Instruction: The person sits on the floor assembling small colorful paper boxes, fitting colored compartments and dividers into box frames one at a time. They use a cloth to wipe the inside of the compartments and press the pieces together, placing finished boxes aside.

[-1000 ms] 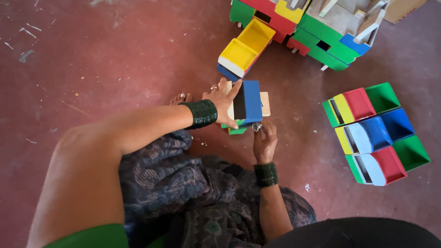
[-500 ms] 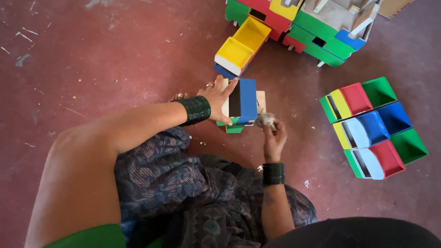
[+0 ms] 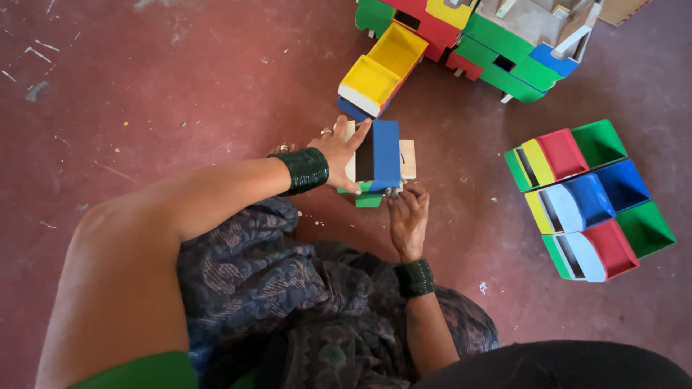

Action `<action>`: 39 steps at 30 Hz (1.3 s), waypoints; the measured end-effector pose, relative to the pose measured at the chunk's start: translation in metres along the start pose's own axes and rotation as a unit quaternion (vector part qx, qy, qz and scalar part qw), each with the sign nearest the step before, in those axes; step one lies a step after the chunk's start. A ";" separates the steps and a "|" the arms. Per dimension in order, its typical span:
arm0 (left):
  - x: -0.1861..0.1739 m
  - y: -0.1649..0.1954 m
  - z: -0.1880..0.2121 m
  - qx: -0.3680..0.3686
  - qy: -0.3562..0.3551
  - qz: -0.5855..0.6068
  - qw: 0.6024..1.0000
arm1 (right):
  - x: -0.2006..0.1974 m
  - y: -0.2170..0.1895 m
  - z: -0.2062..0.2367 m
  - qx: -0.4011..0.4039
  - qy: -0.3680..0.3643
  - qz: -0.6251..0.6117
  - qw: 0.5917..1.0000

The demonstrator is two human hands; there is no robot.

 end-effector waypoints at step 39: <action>-0.012 -0.013 0.007 0.041 0.003 -0.027 0.999 | -0.050 0.095 -0.005 0.155 0.174 -0.353 0.906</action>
Point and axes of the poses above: each hand's wrist, its own z-axis away from the middle knuckle, its own x-axis out of the palm, y = z × x, the point moved 8 cm from there along -z, towards the middle knuckle, and after that the axes turned 4 degrees about -y, right-handed, at the moved point
